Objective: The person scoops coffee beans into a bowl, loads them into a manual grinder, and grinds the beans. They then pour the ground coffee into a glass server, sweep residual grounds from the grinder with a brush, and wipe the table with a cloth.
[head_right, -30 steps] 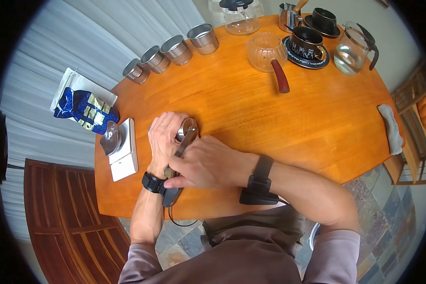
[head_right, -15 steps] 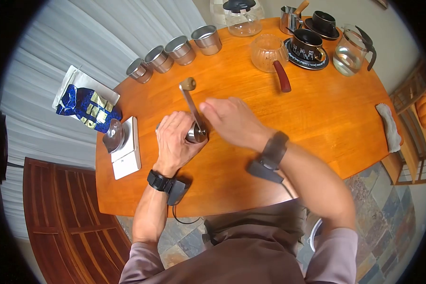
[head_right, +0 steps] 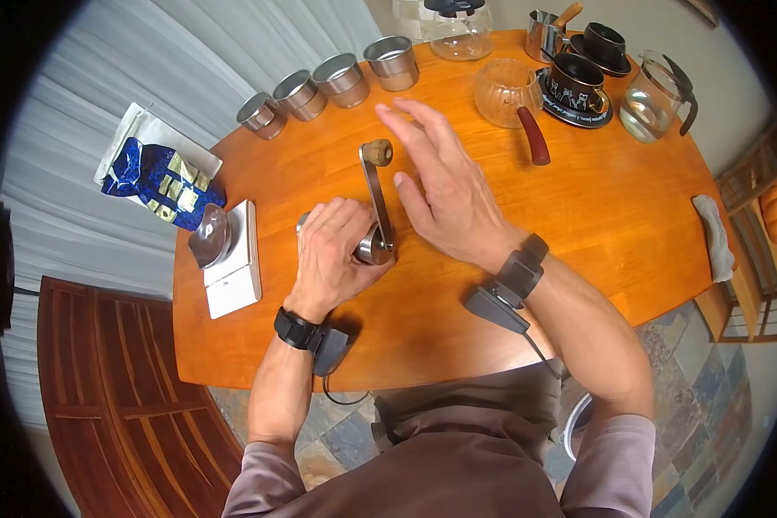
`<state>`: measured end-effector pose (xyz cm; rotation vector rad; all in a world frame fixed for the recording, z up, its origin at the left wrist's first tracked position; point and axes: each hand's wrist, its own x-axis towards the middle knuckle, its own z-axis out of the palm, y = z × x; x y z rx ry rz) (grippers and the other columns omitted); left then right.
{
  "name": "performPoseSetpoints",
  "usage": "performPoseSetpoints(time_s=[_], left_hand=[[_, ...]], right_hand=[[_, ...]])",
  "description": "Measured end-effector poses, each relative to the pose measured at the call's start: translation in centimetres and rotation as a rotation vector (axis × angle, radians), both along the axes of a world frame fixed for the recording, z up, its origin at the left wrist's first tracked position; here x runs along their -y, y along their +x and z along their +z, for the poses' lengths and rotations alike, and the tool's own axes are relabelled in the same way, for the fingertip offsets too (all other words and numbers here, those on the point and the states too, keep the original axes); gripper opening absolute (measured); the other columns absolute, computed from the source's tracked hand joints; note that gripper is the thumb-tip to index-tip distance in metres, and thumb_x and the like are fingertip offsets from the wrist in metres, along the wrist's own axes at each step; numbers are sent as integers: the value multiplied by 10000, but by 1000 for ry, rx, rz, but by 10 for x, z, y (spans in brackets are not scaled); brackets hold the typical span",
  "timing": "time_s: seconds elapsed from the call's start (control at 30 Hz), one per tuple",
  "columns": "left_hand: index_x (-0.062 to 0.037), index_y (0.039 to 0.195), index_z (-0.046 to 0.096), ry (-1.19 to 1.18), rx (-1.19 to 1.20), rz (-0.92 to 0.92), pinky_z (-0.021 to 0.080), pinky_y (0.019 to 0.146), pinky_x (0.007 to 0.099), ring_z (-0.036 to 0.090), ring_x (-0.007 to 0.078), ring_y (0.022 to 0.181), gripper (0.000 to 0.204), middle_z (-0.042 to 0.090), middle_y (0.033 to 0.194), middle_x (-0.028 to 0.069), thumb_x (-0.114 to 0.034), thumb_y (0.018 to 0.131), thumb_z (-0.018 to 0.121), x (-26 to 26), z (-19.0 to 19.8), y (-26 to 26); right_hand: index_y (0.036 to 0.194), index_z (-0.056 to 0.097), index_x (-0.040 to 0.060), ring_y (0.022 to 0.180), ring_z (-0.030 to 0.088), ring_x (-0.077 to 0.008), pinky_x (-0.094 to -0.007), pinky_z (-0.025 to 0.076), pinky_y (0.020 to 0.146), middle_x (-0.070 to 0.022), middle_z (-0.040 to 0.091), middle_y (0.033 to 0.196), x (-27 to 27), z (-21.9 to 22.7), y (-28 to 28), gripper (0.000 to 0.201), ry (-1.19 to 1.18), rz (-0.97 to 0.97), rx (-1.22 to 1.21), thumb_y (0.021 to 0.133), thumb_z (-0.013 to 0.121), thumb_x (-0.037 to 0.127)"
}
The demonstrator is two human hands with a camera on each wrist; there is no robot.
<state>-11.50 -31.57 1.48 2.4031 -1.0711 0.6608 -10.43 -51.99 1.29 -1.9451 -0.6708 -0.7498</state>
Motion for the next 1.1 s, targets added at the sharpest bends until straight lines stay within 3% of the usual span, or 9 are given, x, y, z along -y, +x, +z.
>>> performPoseSetpoints(time_s=[0.13,0.33,0.4,0.53,0.7,0.87,0.9,0.97,1.1], left_hand=[[-64,812,629,7,-4,-7,439,669,385,605,276,788,289,639,846,68,-70,588,812,-1,2,-1],[-71,811,618,-1,-15,-12,437,664,391,594,283,776,311,610,828,68,-70,571,815,-1,4,-1],[-71,817,618,4,-28,-10,438,664,392,594,286,776,319,607,826,69,-68,567,816,-2,4,-1],[-77,859,645,-4,-25,-14,441,667,390,598,289,782,349,601,817,69,-71,560,824,-3,-1,1],[-77,913,682,-50,-12,7,482,687,391,623,308,805,360,637,850,83,-76,591,844,-8,-4,5],[-30,1051,672,-510,-136,187,553,777,298,690,163,837,361,706,927,65,-45,730,835,-17,-10,12],[-28,1028,670,-604,-215,241,557,777,339,693,237,860,384,685,929,98,-101,697,851,-16,-8,10],[-26,1034,670,-625,-197,277,557,777,336,693,234,857,387,690,937,96,-102,701,850,-19,-10,14],[-21,1050,665,-695,-185,348,557,772,346,693,240,843,401,698,954,102,-121,717,864,-21,-13,20]], right_hand=[[1547,391,77,1305,524,-393,-434,481,1051,-204,424,1502,4,-7,4,722,-79,76,-46,868,603,-47],[1534,418,74,1346,497,-388,-426,432,1117,-214,450,1486,2,-4,-1,714,92,166,-139,857,590,-70],[1510,437,36,1323,504,-402,-427,434,1110,-213,466,1472,2,1,0,669,-85,159,25,865,583,-64],[1476,451,-14,1293,512,-407,-431,447,1088,-211,505,1431,0,-8,2,616,-79,57,-51,879,599,-31],[1373,515,-51,1234,536,-383,-453,461,1041,-208,576,1316,12,-24,9,498,-448,-2,-120,907,638,74],[1330,540,-43,1156,569,-378,-464,468,1002,-191,621,1212,1,-12,-4,449,-514,146,-238,924,638,122],[1365,506,-37,1126,581,-389,-468,474,989,-200,627,1190,-2,-14,-6,489,-481,154,-187,927,644,131],[1400,473,-31,1096,593,-399,-472,481,977,-210,633,1169,-8,-13,-12,530,-444,162,-138,930,649,140],[1482,355,0,884,658,-401,-476,532,763,-219,659,1043,-20,2,-26,659,-449,171,-114,933,674,178]])
